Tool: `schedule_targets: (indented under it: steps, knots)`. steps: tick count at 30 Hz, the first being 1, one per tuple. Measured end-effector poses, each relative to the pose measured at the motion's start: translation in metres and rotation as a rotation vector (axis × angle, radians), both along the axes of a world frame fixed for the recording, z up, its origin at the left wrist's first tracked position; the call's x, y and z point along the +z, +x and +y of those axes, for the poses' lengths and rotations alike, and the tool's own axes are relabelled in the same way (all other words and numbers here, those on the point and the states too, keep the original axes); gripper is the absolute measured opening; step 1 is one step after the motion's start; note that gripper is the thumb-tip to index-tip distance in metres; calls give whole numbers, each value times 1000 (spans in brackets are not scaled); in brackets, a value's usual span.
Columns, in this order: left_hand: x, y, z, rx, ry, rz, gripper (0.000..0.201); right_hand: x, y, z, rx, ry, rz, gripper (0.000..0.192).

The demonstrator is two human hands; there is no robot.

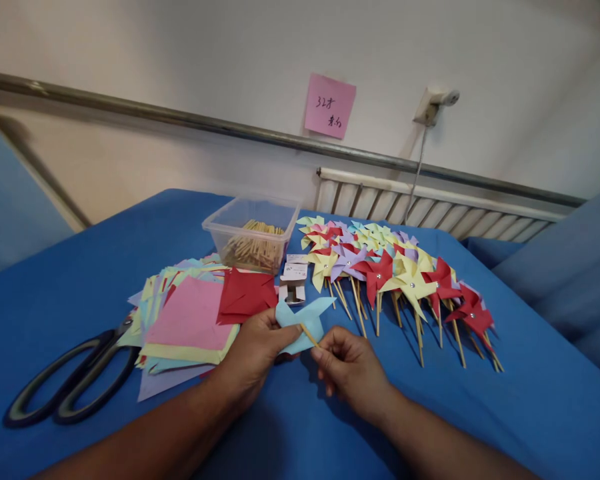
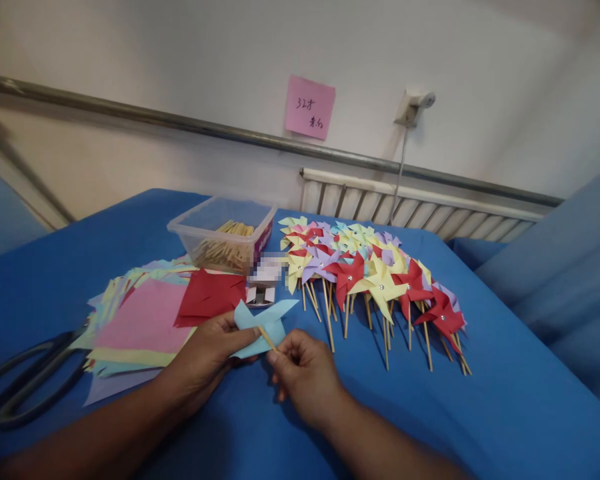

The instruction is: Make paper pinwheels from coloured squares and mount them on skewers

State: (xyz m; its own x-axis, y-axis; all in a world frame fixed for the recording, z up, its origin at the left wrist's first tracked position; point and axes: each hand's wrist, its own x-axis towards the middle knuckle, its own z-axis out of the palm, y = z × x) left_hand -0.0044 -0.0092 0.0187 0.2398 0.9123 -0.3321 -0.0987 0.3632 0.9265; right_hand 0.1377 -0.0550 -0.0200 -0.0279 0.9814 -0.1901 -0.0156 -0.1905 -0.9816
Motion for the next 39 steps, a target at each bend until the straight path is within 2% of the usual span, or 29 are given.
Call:
schedule_targets:
  steps: [4, 12, 28, 39]
  knots:
    - [-3, 0, 0, 4, 2, -11, 19, -2, 0, -1, -33, 44, -2, 37]
    - [-6, -2, 1, 12, 13, 14, 19, -2, -1, 0, -44, 35, -12, 37]
    - [0, -1, 0, 29, -12, 28, 21, -3, 0, -1, -53, 34, -47, 37]
    - [-2, -1, 1, 40, -6, 25, 20, -7, 3, -1, -4, 56, -101, 32]
